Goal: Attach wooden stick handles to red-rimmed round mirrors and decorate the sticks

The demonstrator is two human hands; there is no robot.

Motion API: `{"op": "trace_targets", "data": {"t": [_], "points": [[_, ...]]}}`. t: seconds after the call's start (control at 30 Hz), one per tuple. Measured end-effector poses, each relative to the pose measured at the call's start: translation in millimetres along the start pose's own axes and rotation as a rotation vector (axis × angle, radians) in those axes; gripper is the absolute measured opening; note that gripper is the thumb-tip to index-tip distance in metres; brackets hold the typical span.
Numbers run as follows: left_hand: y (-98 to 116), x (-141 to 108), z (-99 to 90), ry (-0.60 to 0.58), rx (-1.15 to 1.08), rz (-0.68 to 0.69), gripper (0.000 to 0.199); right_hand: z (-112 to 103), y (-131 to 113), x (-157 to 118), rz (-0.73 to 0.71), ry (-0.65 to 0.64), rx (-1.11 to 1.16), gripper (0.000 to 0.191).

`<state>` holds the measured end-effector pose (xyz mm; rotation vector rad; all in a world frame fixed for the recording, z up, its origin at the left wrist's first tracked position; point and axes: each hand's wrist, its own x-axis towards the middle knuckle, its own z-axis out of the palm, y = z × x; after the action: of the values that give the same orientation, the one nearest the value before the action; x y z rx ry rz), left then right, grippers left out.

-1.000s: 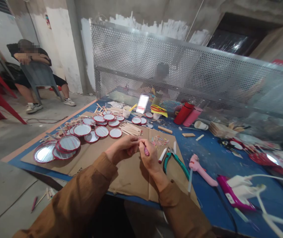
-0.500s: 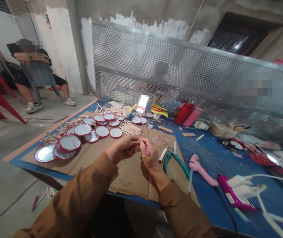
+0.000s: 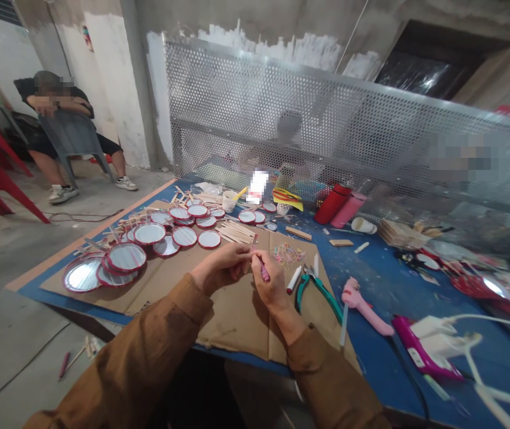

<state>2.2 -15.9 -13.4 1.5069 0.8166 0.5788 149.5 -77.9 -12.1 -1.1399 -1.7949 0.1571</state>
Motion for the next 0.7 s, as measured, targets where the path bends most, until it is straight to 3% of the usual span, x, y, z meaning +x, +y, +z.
{"op": "trace_targets", "data": {"t": [0.47,0.7], "points": [[0.3,1.4,-0.2,0.007,0.004,-0.017,0.028,2.5,1.0,0.6,-0.025,-0.031,-0.06,0.021],[1.6,-0.4,0.4,0.031,0.019,-0.036,0.017,-3.8,-1.2,0.5,0.019,0.088,-0.161,0.021]]}}
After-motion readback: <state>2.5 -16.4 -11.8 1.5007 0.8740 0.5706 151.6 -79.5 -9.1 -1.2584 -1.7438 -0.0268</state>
